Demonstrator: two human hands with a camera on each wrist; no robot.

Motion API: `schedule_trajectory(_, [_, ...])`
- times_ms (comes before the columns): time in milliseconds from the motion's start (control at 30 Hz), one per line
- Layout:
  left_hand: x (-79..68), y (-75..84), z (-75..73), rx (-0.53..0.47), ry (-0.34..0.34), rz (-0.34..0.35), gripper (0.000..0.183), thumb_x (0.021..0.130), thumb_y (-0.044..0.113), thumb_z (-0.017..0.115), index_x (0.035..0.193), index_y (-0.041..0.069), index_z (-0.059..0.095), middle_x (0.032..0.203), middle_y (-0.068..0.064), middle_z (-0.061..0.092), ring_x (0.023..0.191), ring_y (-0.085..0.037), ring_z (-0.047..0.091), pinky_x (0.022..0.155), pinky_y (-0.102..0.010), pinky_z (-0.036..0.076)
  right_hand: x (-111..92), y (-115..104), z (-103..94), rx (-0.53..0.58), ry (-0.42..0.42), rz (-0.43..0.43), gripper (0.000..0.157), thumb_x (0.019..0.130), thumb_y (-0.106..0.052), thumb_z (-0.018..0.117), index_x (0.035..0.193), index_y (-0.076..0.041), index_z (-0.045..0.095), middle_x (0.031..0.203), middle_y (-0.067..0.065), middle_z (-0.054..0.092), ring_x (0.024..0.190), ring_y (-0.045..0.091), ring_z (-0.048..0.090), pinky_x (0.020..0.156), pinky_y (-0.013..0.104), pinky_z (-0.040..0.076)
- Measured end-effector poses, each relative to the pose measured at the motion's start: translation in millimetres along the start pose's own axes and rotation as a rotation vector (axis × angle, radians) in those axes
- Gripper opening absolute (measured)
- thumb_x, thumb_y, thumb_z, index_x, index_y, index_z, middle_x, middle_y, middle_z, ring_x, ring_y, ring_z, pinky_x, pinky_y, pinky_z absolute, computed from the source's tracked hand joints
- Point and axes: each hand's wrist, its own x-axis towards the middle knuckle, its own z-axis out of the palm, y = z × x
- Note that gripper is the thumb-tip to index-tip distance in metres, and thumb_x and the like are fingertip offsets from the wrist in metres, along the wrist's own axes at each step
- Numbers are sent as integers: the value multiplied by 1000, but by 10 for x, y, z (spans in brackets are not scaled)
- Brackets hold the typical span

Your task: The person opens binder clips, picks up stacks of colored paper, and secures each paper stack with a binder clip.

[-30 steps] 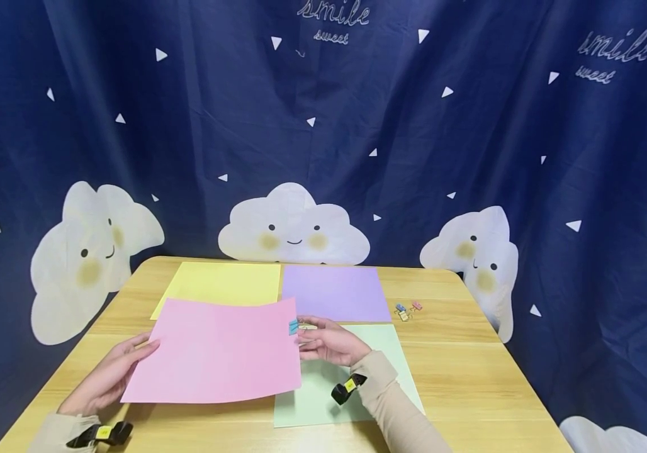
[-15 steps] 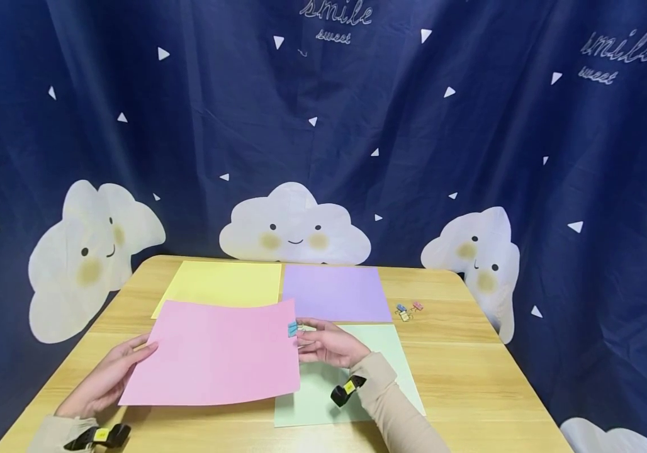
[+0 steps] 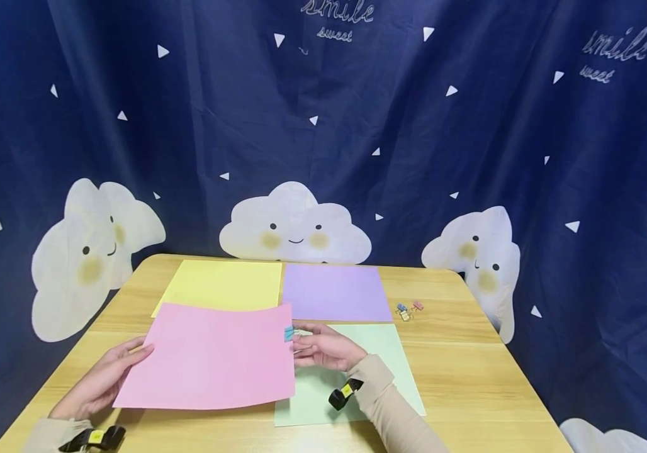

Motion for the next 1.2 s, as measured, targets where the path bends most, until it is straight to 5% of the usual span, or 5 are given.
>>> schedule_trajectory(167, [-1,1,-4,12,6,-18,29,113,27,41,140,21,34,108,2,77,97,-19,77,85,-41,66,-9,10,25,3,-3,18,64,105,-5,53,162,0,24,120,15,68,108,24,72,105,42,58])
schedule_trajectory(367, [14,-9,-3,58,34,-55,74,113,30,41,157,-10,-4,108,2,76,98,-19,77,88,-45,65,-7,42,40,8,13,28,62,105,-4,53,160,2,26,123,19,68,112,28,71,107,45,57])
schedule_trajectory(567, [-5,-39,-16,125,39,-78,85,113,31,41,155,-12,-20,108,4,75,98,-17,76,87,-42,66,29,103,34,2,-4,35,62,106,-5,51,160,3,24,133,28,65,121,36,68,109,47,55])
schedule_trajectory(1200, [-141,-68,-165,258,49,-110,81,113,30,41,154,-20,-8,114,9,72,104,-12,73,90,-44,65,63,169,75,19,-15,43,64,104,-5,54,159,6,24,133,34,63,121,41,68,106,48,57])
